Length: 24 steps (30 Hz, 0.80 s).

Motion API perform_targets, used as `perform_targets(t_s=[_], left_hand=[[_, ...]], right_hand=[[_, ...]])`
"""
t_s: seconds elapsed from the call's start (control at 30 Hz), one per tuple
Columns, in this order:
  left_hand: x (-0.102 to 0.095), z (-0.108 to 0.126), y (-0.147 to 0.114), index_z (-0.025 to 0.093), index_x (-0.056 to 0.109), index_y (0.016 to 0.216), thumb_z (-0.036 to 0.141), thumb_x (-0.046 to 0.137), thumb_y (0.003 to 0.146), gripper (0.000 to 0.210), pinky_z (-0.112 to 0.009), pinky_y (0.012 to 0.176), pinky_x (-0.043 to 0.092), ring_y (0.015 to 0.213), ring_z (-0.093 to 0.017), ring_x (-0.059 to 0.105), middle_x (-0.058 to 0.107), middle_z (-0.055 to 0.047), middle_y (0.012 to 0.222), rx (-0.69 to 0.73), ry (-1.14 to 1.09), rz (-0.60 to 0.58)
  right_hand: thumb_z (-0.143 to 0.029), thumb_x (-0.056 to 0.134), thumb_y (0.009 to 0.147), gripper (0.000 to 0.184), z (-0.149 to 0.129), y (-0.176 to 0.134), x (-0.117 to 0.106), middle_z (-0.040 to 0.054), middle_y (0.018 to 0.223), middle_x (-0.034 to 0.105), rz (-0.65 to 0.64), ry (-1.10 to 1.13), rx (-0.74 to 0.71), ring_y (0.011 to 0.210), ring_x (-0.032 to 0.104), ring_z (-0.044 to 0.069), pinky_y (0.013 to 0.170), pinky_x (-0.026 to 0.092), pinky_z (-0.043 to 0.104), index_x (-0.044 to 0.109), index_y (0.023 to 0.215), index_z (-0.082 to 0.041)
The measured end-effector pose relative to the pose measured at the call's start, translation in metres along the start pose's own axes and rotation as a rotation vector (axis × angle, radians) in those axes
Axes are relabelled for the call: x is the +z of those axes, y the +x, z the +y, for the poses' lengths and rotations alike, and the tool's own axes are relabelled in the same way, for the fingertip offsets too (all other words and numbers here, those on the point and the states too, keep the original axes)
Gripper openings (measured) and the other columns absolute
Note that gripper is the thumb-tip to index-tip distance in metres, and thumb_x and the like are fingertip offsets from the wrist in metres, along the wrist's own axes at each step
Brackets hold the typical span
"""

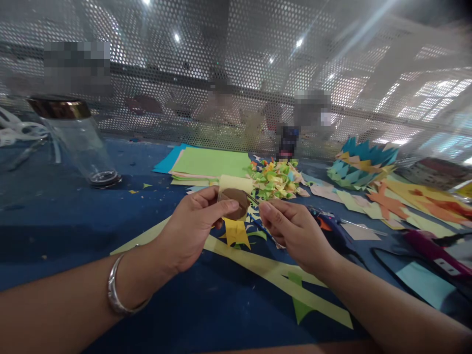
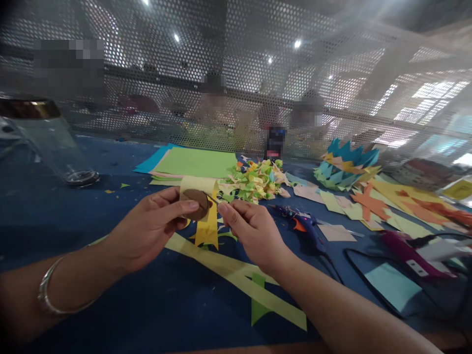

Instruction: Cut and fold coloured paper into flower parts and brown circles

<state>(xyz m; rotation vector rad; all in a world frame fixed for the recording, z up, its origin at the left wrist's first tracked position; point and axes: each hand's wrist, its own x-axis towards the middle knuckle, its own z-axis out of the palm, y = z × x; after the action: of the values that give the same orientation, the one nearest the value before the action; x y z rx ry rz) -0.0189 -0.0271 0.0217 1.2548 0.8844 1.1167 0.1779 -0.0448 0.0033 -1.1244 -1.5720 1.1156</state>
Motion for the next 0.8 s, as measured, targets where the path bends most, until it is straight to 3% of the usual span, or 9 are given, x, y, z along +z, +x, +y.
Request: perform_targets(t_s=[0.4, 0.8], left_hand=[[0.0006, -0.0004, 0.0011, 0.020, 0.074, 0.085, 0.023, 0.069, 0.080, 0.008, -0.026, 0.059, 0.034, 0.068, -0.014, 0.051, 0.068, -0.002, 0.080, 0.019, -0.024, -0.019], [-0.0022, -0.0001, 0.0030, 0.019, 0.072, 0.079, 0.021, 0.066, 0.082, 0.006, -0.025, 0.058, 0.031, 0.061, -0.011, 0.043, 0.057, 0.002, 0.068, 0.041, 0.018, -0.047]], right_hand=[[-0.057, 0.053, 0.094, 0.046, 0.0002, 0.0011, 0.0005, -0.0095, 0.051, 0.023, 0.009, -0.030, 0.003, 0.042, 0.016, 0.006, 0.040, 0.014, 0.027, 0.045, 0.065, -0.022], [-0.057, 0.054, 0.094, 0.045, 0.0017, 0.0008, -0.0025, -0.0092, 0.051, 0.022, -0.013, -0.020, 0.008, 0.043, 0.016, 0.007, 0.041, 0.013, 0.027, 0.046, 0.067, -0.022]])
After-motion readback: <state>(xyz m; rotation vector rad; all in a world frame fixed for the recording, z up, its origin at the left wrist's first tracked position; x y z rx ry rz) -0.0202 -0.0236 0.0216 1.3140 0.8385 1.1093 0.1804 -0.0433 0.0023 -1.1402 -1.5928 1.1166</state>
